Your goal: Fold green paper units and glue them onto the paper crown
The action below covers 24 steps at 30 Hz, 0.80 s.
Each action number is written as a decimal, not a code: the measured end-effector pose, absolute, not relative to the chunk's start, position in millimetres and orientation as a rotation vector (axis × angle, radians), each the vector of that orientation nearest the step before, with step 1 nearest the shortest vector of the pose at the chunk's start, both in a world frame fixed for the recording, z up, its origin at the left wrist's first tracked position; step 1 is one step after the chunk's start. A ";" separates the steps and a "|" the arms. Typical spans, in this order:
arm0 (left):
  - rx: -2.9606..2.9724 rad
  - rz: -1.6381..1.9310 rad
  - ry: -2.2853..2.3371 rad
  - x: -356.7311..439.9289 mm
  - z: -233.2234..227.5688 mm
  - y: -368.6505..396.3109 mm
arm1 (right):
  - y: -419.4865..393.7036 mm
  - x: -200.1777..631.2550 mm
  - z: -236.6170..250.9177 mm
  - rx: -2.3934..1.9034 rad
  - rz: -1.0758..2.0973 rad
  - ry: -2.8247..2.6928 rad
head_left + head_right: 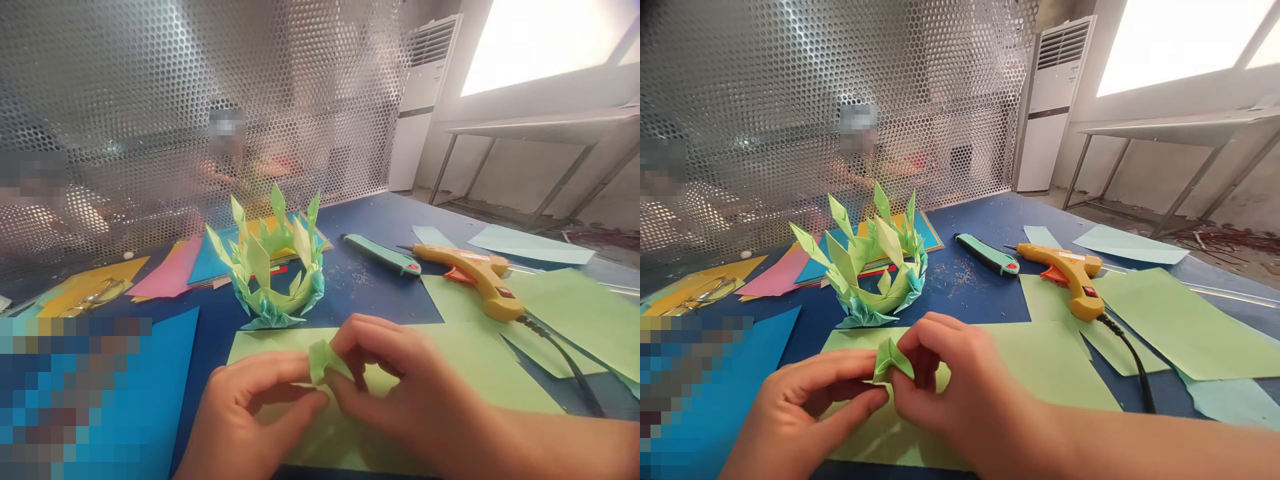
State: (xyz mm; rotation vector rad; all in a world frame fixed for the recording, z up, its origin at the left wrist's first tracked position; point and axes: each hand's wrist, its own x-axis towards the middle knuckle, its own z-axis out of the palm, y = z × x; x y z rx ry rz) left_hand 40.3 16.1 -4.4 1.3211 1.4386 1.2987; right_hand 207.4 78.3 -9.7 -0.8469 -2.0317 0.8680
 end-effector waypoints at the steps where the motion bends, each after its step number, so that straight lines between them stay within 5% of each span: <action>1: 1.317 1.280 1.449 40.4 -3.4 15.9 | 77.4 206.9 -10.3 -0.829 0.850 -2.055; 24: 0.888 1.213 1.355 32.6 -2.9 29.2 | 81.4 210.8 -14.7 -0.632 0.602 -2.182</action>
